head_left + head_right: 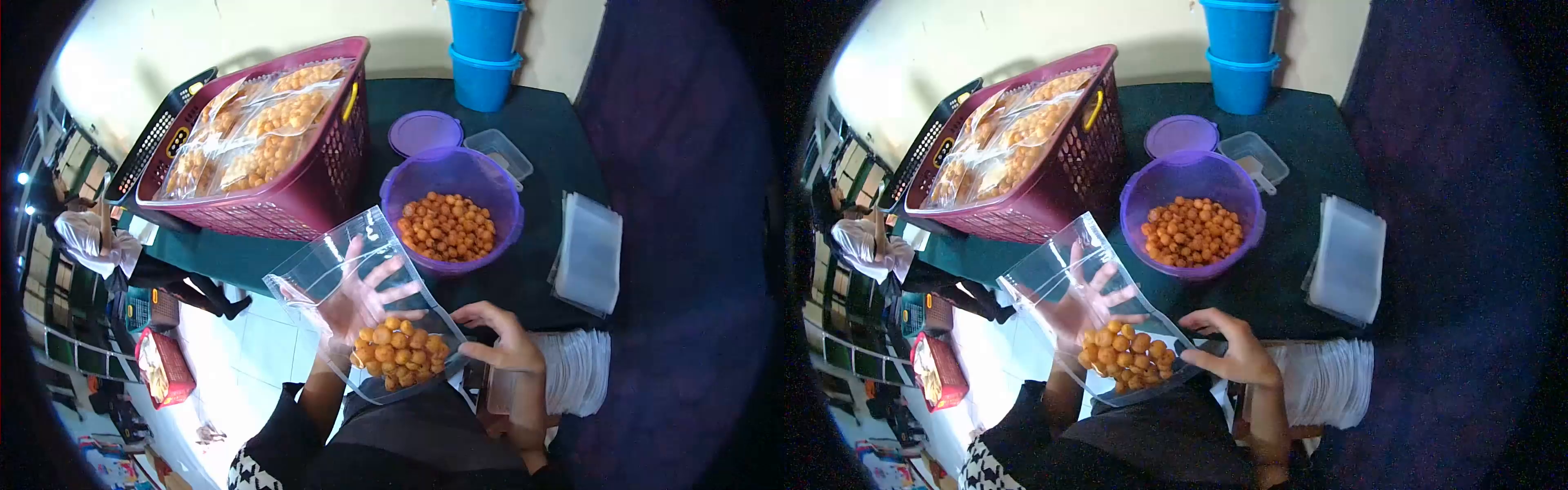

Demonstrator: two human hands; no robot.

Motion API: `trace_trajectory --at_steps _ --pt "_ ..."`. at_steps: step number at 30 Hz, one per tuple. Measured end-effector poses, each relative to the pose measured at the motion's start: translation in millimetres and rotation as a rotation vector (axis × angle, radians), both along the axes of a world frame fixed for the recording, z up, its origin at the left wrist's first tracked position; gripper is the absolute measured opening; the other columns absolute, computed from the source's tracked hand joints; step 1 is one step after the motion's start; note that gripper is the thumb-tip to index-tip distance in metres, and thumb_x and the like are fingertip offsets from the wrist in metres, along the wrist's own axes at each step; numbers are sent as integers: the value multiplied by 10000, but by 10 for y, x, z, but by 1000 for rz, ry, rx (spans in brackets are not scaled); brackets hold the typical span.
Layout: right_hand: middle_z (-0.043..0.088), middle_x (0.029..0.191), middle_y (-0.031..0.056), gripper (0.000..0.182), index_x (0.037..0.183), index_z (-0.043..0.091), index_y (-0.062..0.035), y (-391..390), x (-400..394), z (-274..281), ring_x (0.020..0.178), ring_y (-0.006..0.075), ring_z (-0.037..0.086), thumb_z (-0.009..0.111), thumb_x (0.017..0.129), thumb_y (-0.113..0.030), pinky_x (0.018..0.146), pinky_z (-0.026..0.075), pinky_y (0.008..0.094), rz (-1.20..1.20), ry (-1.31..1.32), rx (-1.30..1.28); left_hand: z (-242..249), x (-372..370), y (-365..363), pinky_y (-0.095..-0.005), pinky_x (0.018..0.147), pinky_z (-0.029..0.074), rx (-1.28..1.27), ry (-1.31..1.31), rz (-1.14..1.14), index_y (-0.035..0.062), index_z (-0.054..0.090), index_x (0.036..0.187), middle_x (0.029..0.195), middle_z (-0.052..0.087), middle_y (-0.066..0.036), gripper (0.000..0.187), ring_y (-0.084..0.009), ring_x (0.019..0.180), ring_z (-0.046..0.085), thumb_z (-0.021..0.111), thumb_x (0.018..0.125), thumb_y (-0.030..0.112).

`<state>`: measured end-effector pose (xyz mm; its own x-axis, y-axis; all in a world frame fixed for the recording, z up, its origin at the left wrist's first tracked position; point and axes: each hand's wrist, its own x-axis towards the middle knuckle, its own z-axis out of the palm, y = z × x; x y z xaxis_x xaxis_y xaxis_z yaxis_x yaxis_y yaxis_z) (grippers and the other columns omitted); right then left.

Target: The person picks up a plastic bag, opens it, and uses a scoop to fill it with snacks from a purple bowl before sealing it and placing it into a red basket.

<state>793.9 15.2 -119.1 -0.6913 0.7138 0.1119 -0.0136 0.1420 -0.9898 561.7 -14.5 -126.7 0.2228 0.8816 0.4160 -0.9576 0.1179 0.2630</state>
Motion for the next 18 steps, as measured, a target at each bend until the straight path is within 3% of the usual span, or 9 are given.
trace_trajectory --at_steps 3,5,7,9,10,12,15,17,18 --pt "532 1015 90 533 1094 442 24 -180 54 -138 941 144 508 707 654 -118 827 400 292 212 55 -304 34 159 -80 -678 848 209 -23 -63 -65 280 132 1309 1300 219 -232 982 -487 1141 258 486 524 750" --pt "542 998 85 555 1110 435 26 -326 18 -177 931 137 511 712 648 -108 813 409 280 254 30 -373 39 231 -155 -665 856 220 -98 96 -37 234 137 1312 1300 213 -236 1019 -488 1140 257 486 513 761" --pt "546 990 86 552 1116 434 23 -420 20 -280 924 137 516 708 651 -94 806 414 274 239 47 -362 36 328 -197 -631 876 238 -53 106 -50 200 176 1306 1307 199 -236 1032 -462 1157 250 432 505 799" --pt "550 982 86 549 1121 433 21 -489 29 -281 918 136 521 703 653 -80 799 418 268 226 61 -352 124 388 -280 -659 875 196 -269 217 68 149 198 1303 1313 193 -235 987 -460 1158 248 392 570 780" --pt "551 977 85 527 1113 439 20 -524 37 -244 919 140 523 694 660 -66 801 421 269 190 31 -317 89 402 -327 -632 897 198 -295 143 72 114 225 1293 1321 181 -227 1009 -435 1166 253 350 566 802" --pt "553 972 85 504 1105 445 20 -579 16 -242 921 143 526 685 667 -52 804 423 270 155 0 -276 -4 429 -412 -629 903 192 -276 145 93 133 221 1297 1324 178 -221 1009 -427 1170 253 348 557 808" --pt "545 980 88 469 1089 449 12 -724 -77 -342 935 153 525 669 678 -39 821 419 270 59 152 -353 -98 416 -471 -626 913 176 -220 155 48 199 148 1316 1330 177 -207 1022 -409 1172 263 342 532 825" --pt "526 1010 98 462 1088 436 6 -804 -162 -350 961 163 515 659 685 -29 836 416 277 6 162 -424 -140 438 -485 -592 929 190 -259 84 104 201 195 1306 1329 153 -223 1024 -415 1201 196 345 514 833" --pt "501 1040 112 486 1104 407 18 -844 -199 -316 982 166 500 656 689 -28 843 414 283 3 192 -500 -51 489 -476 -592 925 200 -258 -68 99 182 193 1306 1316 171 -232 1026 -421 1184 227 336 525 831"
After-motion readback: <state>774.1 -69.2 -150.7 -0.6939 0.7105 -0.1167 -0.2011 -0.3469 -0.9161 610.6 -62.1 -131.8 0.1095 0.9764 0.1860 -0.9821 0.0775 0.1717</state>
